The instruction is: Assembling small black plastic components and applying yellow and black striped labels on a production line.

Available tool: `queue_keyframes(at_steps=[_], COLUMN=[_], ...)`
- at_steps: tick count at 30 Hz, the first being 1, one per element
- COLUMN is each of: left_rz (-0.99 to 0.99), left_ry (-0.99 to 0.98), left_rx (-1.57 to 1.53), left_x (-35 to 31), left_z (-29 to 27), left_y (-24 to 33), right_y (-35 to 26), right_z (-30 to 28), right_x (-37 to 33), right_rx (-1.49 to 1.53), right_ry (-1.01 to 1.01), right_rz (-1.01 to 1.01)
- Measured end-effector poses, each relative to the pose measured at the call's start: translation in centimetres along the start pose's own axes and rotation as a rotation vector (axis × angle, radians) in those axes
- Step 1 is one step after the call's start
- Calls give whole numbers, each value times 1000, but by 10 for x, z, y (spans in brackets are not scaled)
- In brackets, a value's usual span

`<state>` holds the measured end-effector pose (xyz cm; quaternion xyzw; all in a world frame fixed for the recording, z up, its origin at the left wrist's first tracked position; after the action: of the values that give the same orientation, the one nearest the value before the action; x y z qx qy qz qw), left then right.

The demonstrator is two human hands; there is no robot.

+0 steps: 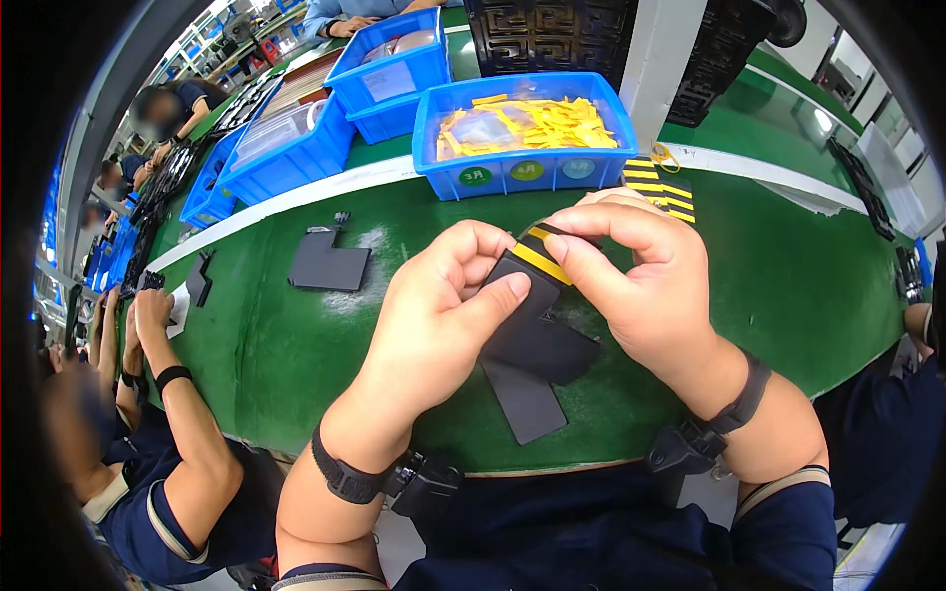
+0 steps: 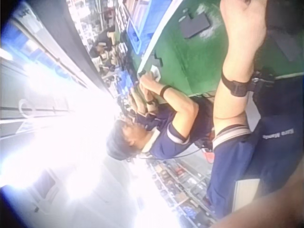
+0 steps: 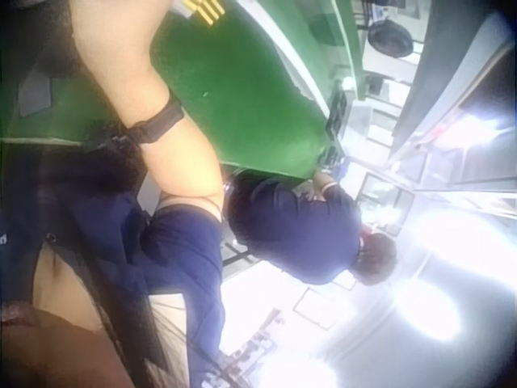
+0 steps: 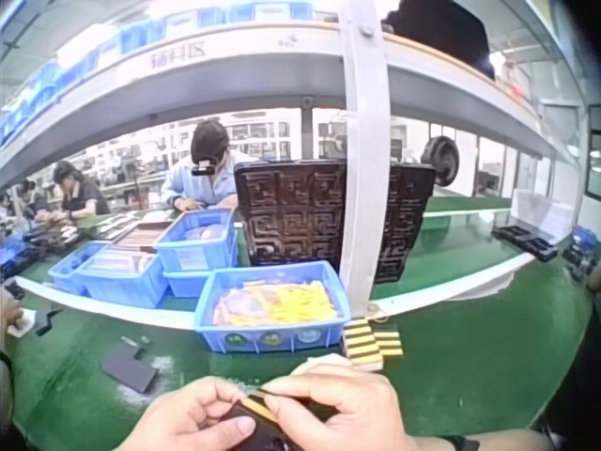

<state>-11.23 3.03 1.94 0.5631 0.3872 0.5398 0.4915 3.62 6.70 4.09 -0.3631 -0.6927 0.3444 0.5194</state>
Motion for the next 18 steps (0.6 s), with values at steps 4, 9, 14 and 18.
queue_keyframes(at_steps=[4,9,14,18], left_rz=[24,38,33,31], left_ry=[8,0,2,18], left_rx=[-36,-21,-26,-40], left_x=[0,0,0,0], left_z=[2,2,1,4], left_y=[2,2,2,2], right_y=[-4,-6,-12,-11], right_z=[-1,0,0,3], right_x=[1,0,-2,-2], right_rx=[-41,-87,-233,-278], right_ry=[18,35,13,19], right_rz=[-37,-133,-236,-237])
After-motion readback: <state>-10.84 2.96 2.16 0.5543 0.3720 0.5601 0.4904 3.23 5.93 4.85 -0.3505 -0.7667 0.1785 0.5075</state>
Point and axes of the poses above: each hand's wrist, its own x-axis towards the middle knuckle, its own z-axis out of the palm, y = z × x, the point moved 5 cm from there along x, towards the middle knuckle, and after that the axes turned 12 degrees about z, right-handed, at the moved point
